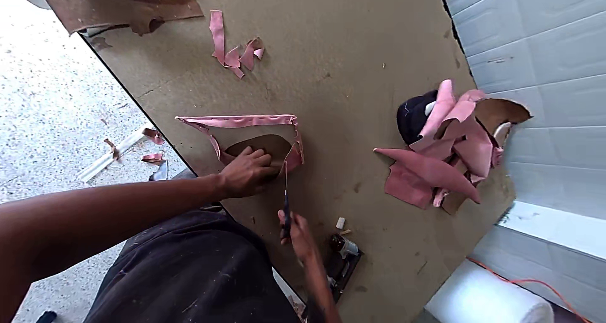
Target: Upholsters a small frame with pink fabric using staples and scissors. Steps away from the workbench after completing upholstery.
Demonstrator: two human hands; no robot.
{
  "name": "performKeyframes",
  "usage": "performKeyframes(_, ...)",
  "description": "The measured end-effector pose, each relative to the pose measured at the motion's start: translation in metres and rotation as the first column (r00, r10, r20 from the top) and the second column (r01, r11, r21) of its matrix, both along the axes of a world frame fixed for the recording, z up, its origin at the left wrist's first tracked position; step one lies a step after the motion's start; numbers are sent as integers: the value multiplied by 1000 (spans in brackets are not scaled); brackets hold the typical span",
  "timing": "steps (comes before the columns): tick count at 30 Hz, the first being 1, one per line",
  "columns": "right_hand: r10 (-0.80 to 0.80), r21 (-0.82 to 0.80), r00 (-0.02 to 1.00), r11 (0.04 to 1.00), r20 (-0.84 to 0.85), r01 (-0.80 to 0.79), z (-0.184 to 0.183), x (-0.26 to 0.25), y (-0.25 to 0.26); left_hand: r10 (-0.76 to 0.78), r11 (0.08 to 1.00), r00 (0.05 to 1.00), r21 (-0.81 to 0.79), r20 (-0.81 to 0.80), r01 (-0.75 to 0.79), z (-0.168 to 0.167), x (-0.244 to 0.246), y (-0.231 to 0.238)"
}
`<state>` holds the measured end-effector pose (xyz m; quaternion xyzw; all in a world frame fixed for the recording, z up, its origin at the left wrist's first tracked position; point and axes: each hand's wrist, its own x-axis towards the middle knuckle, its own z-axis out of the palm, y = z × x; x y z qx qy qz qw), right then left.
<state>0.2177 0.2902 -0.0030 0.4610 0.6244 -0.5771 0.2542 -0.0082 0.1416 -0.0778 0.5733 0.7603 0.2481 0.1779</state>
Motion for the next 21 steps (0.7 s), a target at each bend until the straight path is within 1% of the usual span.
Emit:
performKeyframes(3, -87, -38, 995, 996, -38, 86, -2, 4, -18, -98, 995, 995, 33, 33, 97, -3, 1, 0)
performKeyframes(7, -180, -29, 982, 983, -54, 179, -7, -10, -24, -204, 970, 978, 149, 48, 195, -5, -8, 0)
performKeyframes(11, -303, -76, 950, 951, -69, 298, -17, -17, -36, -269, 944, 958, 225, 99, 242, -9, -26, 3)
performKeyframes(13, -388, -120, 920, 918, -64, 379, -21, -15, -46, -287, 940, 946, 236, 151, 247, -10, -30, 3)
performKeyframes(16, -497, -167, 866, 860, -56, 483, -25, -15, -61, -257, 946, 937, 258, 237, 195, -12, -34, 4)
performKeyframes(18, -543, -198, 837, 830, -69, 522, -29, -12, -69, -233, 950, 920, 274, 316, 147, -10, -35, 5)
performKeyframes(21, -585, -290, 808, 787, -73, 544, -32, -12, -70, -261, 945, 863, 295, 433, 138, -8, -33, 2)
